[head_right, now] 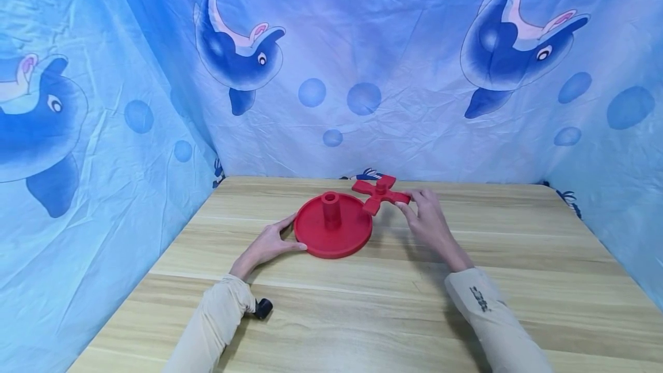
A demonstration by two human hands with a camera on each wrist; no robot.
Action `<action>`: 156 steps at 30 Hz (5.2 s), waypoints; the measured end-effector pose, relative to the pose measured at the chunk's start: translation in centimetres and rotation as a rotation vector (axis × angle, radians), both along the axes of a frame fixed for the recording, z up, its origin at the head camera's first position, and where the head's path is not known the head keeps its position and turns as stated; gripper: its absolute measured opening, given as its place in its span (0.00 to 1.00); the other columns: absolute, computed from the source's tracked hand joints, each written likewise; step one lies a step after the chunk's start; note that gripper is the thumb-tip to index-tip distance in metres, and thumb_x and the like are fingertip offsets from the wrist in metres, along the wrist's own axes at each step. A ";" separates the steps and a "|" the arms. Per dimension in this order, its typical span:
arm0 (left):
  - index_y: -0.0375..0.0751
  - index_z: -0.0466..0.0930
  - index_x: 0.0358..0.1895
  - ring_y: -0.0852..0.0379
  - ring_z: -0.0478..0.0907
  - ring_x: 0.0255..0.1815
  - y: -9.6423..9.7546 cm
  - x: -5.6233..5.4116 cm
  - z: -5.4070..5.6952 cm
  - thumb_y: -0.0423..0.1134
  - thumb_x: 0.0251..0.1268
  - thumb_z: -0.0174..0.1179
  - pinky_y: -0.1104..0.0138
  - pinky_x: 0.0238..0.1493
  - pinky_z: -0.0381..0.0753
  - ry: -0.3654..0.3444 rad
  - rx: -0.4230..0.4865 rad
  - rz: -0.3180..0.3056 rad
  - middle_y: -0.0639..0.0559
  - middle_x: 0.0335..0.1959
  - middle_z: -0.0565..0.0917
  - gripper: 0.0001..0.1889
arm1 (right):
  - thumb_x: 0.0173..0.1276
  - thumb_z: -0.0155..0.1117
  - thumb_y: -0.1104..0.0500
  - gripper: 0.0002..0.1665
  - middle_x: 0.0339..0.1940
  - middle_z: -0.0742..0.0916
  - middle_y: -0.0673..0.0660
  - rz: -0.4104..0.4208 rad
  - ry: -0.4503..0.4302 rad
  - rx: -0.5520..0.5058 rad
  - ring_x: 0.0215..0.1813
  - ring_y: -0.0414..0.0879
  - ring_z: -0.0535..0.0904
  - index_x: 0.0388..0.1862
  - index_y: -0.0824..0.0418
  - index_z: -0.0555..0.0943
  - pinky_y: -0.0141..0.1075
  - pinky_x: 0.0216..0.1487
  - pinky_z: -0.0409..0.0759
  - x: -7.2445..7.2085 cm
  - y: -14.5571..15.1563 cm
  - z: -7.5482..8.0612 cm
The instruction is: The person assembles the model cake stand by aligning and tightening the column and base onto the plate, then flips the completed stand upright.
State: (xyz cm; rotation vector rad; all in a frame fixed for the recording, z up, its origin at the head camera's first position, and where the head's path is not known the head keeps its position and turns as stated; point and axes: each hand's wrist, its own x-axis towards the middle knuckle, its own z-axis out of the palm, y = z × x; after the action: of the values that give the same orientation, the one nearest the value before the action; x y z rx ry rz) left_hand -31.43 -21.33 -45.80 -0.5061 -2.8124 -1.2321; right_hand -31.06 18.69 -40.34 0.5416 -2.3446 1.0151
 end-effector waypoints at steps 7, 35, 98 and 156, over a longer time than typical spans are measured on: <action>0.49 0.62 0.82 0.47 0.64 0.77 -0.1 0.0 0.0 0.63 0.50 0.79 0.48 0.73 0.67 -0.004 -0.003 0.006 0.47 0.77 0.69 0.56 | 0.69 0.71 0.69 0.17 0.45 0.81 0.69 0.038 0.052 -0.017 0.49 0.63 0.73 0.53 0.77 0.82 0.48 0.42 0.71 -0.1 -1.0 0.5; 0.48 0.62 0.81 0.45 0.64 0.77 -0.1 0.2 0.1 0.61 0.51 0.79 0.48 0.73 0.66 -0.002 -0.008 0.000 0.45 0.76 0.70 0.55 | 0.75 0.66 0.64 0.15 0.48 0.81 0.65 0.134 -0.132 0.104 0.49 0.58 0.73 0.54 0.72 0.84 0.48 0.44 0.75 0.4 -1.5 2.4; 0.49 0.61 0.82 0.44 0.64 0.77 -0.1 0.1 -0.2 0.63 0.52 0.78 0.48 0.72 0.69 0.001 -0.020 0.006 0.46 0.78 0.67 0.55 | 0.84 0.54 0.49 0.26 0.34 0.86 0.56 0.309 -1.032 -0.645 0.35 0.44 0.82 0.63 0.70 0.75 0.33 0.45 0.85 -2.5 -9.4 3.6; 0.51 0.63 0.81 0.47 0.64 0.77 0.0 0.2 -0.4 0.63 0.49 0.79 0.48 0.72 0.68 -0.023 0.001 0.038 0.48 0.77 0.69 0.55 | 0.76 0.67 0.54 0.31 0.53 0.85 0.63 0.095 -0.290 -0.187 0.55 0.57 0.81 0.73 0.65 0.73 0.48 0.51 0.85 -0.1 -8.7 0.5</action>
State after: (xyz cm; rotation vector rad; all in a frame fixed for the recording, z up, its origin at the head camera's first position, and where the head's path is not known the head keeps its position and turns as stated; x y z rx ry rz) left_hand -31.25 -21.28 -46.15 -0.4384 -2.8267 -1.2403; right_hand -31.17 10.02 -39.85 0.4624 -2.4534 1.4230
